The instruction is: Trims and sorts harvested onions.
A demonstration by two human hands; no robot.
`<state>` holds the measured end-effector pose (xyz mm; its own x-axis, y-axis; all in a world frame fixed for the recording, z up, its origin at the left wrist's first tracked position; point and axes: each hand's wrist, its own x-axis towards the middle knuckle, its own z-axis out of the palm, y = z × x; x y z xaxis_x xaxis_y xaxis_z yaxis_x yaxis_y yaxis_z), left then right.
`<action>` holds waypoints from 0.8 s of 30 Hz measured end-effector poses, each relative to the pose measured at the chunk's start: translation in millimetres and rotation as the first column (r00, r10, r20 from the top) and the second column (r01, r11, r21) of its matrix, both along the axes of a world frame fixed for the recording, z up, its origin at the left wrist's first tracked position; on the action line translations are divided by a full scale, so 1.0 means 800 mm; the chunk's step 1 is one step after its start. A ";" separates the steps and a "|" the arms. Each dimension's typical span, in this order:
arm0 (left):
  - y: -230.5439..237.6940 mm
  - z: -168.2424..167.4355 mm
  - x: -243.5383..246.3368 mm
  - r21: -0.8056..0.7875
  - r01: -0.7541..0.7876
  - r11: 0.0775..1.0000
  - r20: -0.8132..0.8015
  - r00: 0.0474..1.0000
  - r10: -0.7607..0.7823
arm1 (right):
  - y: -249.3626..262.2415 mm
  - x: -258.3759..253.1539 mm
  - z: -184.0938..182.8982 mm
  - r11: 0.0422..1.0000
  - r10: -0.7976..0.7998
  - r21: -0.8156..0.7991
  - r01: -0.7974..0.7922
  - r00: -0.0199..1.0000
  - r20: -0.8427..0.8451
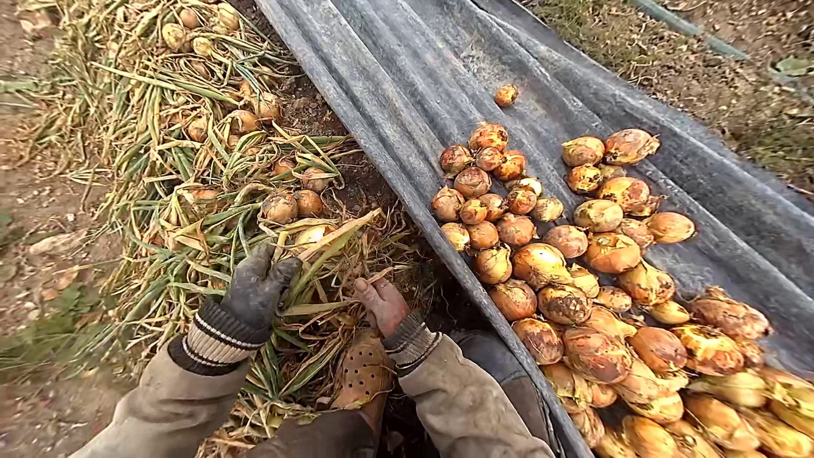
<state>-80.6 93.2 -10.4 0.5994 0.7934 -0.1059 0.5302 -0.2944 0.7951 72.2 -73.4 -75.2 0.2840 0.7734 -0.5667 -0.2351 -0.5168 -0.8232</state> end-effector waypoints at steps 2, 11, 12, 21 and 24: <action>-0.038 0.007 -0.017 0.002 0.039 0.999 0.151 0.988 -0.039 | -0.004 -0.011 -0.001 0.970 -0.068 0.223 0.097 0.989 -0.131; -0.079 -0.024 -0.017 0.095 0.208 0.973 0.163 0.961 -0.222 | -0.020 -0.031 0.031 0.771 -0.348 0.504 0.389 0.920 -0.178; -0.082 -0.031 -0.015 0.158 0.191 0.969 0.189 0.957 -0.219 | -0.017 -0.031 0.034 0.774 -0.366 0.472 0.423 0.906 -0.211; -0.082 -0.079 -0.015 0.656 0.033 0.754 0.066 0.993 -0.101 | -0.006 -0.036 0.027 0.863 -0.409 0.351 0.362 0.910 0.067; -0.071 -0.070 -0.018 0.587 0.034 0.809 -0.071 0.997 0.010 | -0.003 -0.043 0.017 0.870 -0.405 0.399 0.290 0.882 0.241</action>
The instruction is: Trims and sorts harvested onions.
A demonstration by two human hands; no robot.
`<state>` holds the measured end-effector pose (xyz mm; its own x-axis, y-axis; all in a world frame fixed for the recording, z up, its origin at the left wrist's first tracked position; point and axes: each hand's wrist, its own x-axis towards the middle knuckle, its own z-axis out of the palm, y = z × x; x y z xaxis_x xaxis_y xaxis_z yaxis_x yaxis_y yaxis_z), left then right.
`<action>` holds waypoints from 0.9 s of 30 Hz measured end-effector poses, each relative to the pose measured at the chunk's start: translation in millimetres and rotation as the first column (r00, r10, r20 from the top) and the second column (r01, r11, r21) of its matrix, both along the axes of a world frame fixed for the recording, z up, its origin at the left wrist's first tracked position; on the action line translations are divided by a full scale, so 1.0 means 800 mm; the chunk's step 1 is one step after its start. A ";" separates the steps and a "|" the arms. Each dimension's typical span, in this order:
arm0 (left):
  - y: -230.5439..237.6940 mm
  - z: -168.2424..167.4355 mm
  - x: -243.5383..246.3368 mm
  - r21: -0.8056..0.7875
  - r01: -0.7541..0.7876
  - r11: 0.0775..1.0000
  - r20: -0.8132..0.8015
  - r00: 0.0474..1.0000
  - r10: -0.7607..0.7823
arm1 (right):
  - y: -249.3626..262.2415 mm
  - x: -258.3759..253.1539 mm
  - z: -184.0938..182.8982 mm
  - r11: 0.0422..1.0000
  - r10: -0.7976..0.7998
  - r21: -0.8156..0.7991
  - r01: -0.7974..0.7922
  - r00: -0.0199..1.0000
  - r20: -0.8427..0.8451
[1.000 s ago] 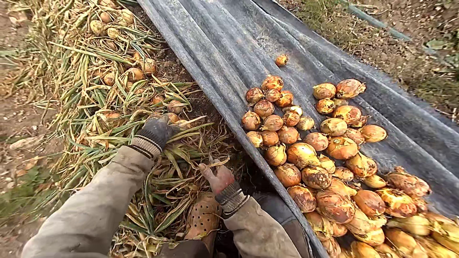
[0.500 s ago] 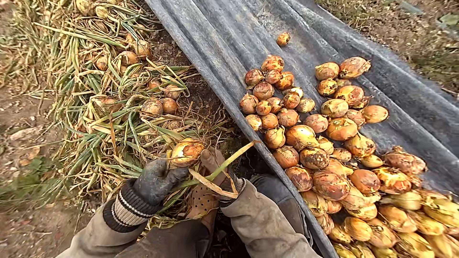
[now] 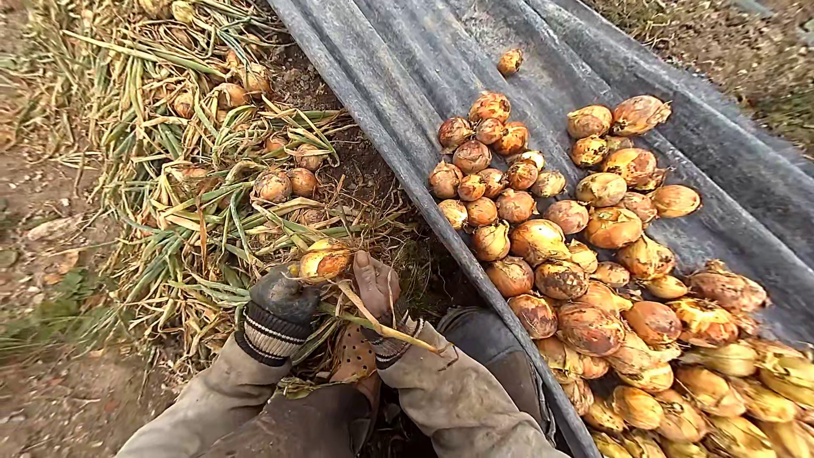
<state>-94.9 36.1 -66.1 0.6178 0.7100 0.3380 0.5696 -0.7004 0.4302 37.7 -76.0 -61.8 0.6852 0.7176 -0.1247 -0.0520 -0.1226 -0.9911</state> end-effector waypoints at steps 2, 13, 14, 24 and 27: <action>0.025 0.015 0.001 -0.212 -0.264 0.941 -0.174 0.958 0.229 | 0.001 -0.011 -0.004 0.999 -0.050 0.007 0.050 0.995 0.081; 0.040 0.099 0.057 -0.610 0.185 0.770 -0.546 0.606 -0.578 | 0.017 0.008 -0.034 0.990 0.000 -0.133 -0.057 0.918 -0.397; 0.039 0.099 0.072 -0.581 0.218 0.784 -0.542 0.615 -0.572 | 0.017 0.018 -0.032 0.997 -0.051 -0.072 0.021 0.890 -0.453; 0.130 0.099 0.015 -0.561 -0.137 0.817 -0.826 0.163 -0.540 | -0.034 0.063 0.012 0.977 -0.113 -0.115 0.180 0.894 0.434; 0.201 0.085 0.016 -0.515 -0.329 0.792 -0.724 0.661 -0.196 | -0.007 0.028 0.051 0.588 0.602 -0.720 -0.369 0.794 0.085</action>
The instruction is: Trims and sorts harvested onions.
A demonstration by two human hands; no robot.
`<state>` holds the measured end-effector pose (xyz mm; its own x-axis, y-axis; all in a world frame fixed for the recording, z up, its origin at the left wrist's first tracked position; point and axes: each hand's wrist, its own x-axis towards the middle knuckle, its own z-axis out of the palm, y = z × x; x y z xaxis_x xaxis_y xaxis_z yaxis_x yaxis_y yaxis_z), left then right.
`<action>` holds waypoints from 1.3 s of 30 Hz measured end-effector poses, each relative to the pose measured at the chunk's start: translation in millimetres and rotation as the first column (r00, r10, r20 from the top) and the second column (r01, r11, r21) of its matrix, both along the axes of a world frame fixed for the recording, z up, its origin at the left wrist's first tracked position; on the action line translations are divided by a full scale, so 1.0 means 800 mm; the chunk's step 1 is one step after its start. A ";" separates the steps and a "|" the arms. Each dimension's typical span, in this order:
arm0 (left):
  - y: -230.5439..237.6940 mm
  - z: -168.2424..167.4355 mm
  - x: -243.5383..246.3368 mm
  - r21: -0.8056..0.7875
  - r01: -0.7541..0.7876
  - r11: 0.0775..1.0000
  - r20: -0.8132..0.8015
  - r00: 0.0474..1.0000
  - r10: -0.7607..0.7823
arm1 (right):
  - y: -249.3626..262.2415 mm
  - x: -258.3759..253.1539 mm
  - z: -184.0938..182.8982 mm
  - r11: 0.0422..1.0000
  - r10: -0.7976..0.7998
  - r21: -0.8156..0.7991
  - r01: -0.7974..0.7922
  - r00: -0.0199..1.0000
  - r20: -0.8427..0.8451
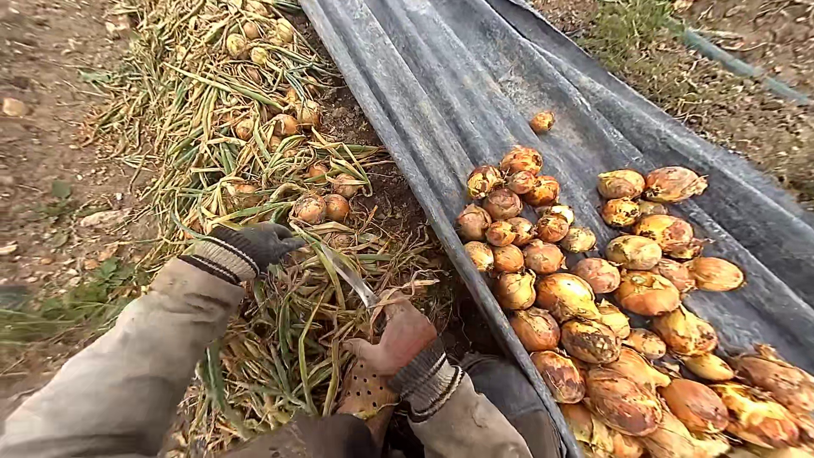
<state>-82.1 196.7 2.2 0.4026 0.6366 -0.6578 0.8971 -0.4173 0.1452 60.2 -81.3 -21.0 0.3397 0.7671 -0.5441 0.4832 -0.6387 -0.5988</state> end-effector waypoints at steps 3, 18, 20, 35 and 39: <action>0.058 -0.042 0.040 0.331 -0.102 0.938 -0.060 0.990 0.129 | 0.017 -0.007 -0.036 0.952 0.167 -0.225 -0.206 0.970 -0.179; -0.096 -0.034 -0.023 -0.140 -0.162 0.977 0.857 0.474 0.202 | 0.012 0.008 -0.081 0.900 -0.245 0.089 0.426 0.666 -0.705; -0.128 -0.014 -0.034 -0.251 -0.032 0.967 0.875 0.421 0.241 | 0.005 0.001 -0.082 0.842 -0.090 0.287 0.457 0.643 -0.760; -0.091 -0.004 0.005 0.389 -0.140 0.911 0.631 0.761 -0.152 | 0.004 -0.003 -0.072 0.842 -0.349 0.210 0.498 0.797 -0.493; -0.117 0.010 0.027 0.168 0.334 0.927 0.438 0.817 -0.374 | 0.018 0.003 -0.080 0.965 -0.219 0.017 0.263 0.837 -0.501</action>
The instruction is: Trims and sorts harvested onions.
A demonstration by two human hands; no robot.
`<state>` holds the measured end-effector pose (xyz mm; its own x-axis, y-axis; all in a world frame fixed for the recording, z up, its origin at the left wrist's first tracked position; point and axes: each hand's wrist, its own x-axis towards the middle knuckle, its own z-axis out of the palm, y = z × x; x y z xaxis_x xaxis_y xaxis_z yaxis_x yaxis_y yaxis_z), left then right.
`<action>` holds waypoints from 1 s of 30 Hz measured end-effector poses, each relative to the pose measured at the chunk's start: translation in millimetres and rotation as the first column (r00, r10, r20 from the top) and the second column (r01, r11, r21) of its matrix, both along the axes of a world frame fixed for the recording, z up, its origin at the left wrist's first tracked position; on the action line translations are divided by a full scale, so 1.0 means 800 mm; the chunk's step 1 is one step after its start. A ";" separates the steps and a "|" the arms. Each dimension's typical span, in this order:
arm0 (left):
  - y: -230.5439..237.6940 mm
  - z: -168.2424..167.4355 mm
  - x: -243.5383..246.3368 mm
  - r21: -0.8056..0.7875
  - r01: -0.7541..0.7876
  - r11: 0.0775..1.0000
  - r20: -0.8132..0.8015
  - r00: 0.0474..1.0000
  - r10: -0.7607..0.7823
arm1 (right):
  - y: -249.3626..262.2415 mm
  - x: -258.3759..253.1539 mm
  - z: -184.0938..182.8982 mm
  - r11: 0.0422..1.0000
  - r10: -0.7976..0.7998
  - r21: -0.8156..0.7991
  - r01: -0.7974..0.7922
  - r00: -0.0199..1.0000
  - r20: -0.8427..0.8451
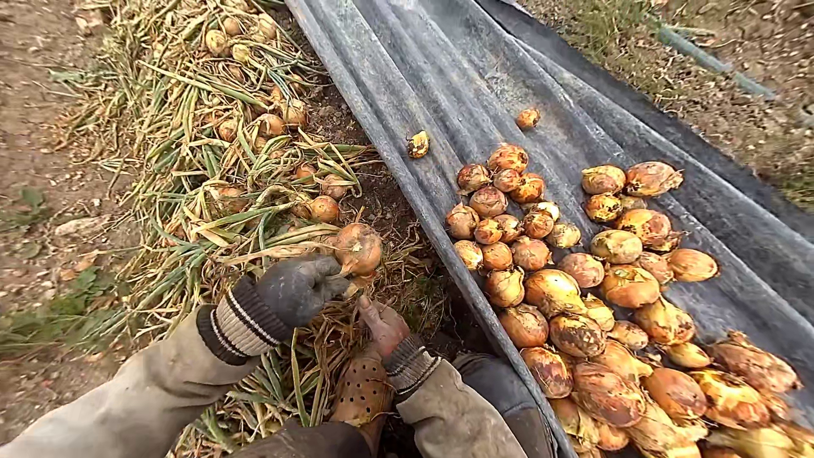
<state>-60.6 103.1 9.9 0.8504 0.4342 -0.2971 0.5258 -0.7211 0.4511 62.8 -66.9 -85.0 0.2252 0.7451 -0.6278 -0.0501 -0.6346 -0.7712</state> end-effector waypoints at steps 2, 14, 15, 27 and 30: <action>-0.023 0.006 0.038 -0.142 0.186 0.972 -0.243 0.946 -0.216 | 0.000 0.010 -0.002 0.956 -0.268 0.092 0.279 0.957 -0.111; 0.217 -0.153 0.112 0.472 -0.010 0.882 -0.435 0.867 0.243 | -0.015 0.015 0.041 0.960 0.113 0.187 -0.206 0.903 0.414; 0.211 -0.152 0.112 0.483 -0.005 0.876 -0.464 0.847 0.261 | -0.004 0.008 0.054 0.921 0.368 0.003 -0.390 0.870 0.328; 0.085 -0.078 -0.008 -0.049 -0.340 0.939 0.367 0.868 0.333 | -0.004 0.030 0.000 0.996 -0.094 -0.004 0.094 0.995 0.043; 0.011 -0.039 -0.033 -0.315 -0.277 0.908 0.473 0.783 0.403 | -0.006 0.015 0.004 0.950 -0.142 0.255 0.181 0.976 -0.166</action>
<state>-86.6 112.0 -21.4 0.7114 0.7025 0.0209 0.3605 -0.3903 0.8472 75.2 -71.8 -82.1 0.2782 0.8509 -0.4457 -0.2581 -0.3807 -0.8879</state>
